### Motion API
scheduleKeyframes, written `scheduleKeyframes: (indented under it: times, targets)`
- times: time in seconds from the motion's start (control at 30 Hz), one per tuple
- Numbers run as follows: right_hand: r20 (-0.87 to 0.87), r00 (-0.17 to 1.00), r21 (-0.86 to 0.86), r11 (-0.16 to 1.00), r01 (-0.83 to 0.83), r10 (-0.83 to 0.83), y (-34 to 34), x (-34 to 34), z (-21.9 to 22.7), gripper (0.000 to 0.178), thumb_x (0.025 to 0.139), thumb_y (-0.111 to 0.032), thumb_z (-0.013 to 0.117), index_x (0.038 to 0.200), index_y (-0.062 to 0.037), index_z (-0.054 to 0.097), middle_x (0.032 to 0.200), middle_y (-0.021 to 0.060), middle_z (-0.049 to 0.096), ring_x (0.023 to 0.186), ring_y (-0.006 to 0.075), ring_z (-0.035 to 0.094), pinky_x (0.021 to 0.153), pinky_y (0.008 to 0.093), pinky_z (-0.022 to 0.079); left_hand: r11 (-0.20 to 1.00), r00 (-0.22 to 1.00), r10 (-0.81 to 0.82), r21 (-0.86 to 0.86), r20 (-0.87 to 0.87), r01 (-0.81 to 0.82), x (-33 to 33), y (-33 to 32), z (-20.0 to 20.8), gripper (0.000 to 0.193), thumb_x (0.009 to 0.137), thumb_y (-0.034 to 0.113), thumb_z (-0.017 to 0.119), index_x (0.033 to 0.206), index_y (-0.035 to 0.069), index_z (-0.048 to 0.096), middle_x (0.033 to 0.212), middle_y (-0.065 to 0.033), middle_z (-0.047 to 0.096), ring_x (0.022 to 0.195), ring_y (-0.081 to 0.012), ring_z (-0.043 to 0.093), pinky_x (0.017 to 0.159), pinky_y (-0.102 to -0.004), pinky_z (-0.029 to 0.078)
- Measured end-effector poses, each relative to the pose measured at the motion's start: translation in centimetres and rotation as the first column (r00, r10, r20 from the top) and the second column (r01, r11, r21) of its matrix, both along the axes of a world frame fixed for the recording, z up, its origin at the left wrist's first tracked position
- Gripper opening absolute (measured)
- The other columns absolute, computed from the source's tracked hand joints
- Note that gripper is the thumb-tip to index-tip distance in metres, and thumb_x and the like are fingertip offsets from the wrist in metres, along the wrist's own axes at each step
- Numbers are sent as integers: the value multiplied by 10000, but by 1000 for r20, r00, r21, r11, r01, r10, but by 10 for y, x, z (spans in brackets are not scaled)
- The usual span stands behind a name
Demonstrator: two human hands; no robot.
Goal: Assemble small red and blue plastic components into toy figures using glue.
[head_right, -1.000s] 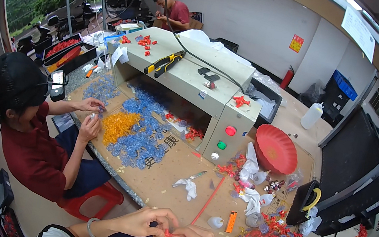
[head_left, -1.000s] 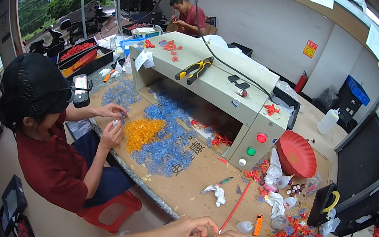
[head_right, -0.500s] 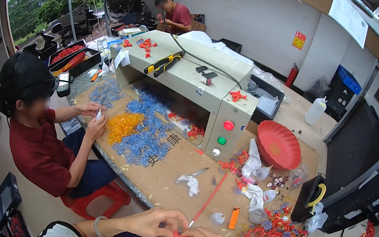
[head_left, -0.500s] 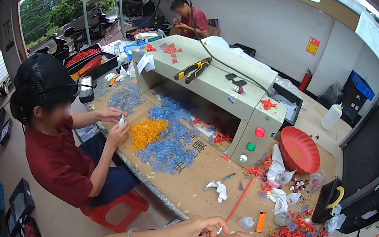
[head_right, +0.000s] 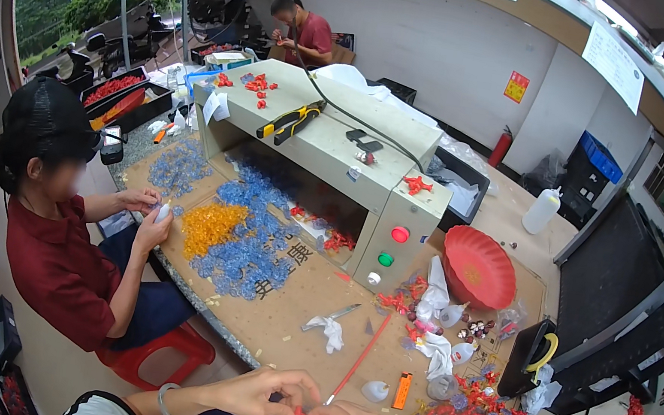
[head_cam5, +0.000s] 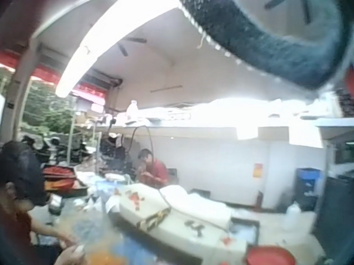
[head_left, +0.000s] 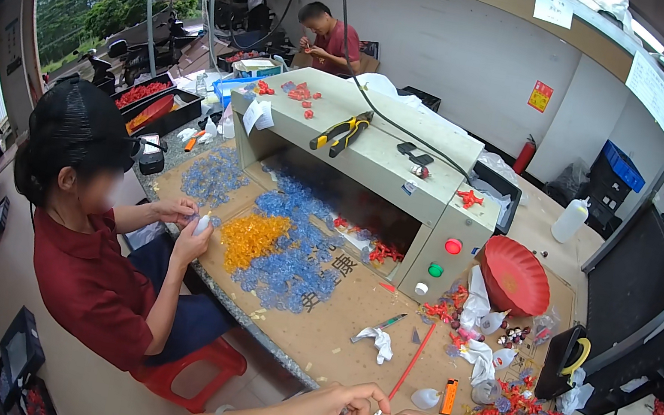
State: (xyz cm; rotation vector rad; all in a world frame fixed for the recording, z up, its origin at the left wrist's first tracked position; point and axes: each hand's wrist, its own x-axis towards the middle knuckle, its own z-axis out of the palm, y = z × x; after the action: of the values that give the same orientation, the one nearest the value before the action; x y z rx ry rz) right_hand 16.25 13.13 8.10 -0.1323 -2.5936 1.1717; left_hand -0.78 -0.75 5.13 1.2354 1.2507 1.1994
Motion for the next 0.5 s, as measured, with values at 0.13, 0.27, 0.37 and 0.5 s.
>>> scheduleKeyframes:
  times: [0.13, 0.27, 0.37, 0.5]
  targets:
    - [-9, 1000, 6, 1000, 2, -2, -6, -6, 4, 120, 766, -57, 691, 884, -37, 688, 745, 73, 652, 600, 178, 613, 529, 282, 474, 1000, 1000, 13, 11, 9, -13, -4, -6, -4, 412, 809, 8, 610, 1199, 58, 490, 720, -17, 610, 648, -93, 560, 644, -252, 443]
    - [-46, 999, 6, 1000, 8, -8, -14, -11, 11, 118, 793, -78, 663, 907, -48, 678, 767, 94, 637, 621, 198, 592, 561, 289, 463, 1000, 1000, 7, -10, -5, -7, -11, -11, -6, 410, 814, 22, 613, 1204, 64, 491, 722, -17, 612, 646, -94, 559, 644, -255, 440]
    - [-14, 1000, 28, 1000, 5, -5, -17, -17, 13, 130, 798, -72, 664, 926, -54, 680, 769, 90, 636, 622, 187, 591, 560, 281, 461, 1000, 1000, 12, 4, 0, -12, -16, -13, -8, 404, 822, 28, 609, 1206, 68, 491, 726, -17, 615, 651, -93, 562, 643, -255, 438]
    - [-6, 1000, 52, 999, 6, -6, -21, -26, 14, 127, 802, -76, 658, 925, -54, 680, 764, 92, 633, 613, 190, 584, 556, 289, 458, 1000, 998, 15, 9, 62, -15, -23, -17, -10, 398, 828, 37, 610, 1206, 64, 490, 735, -18, 619, 656, -89, 561, 639, -252, 436]
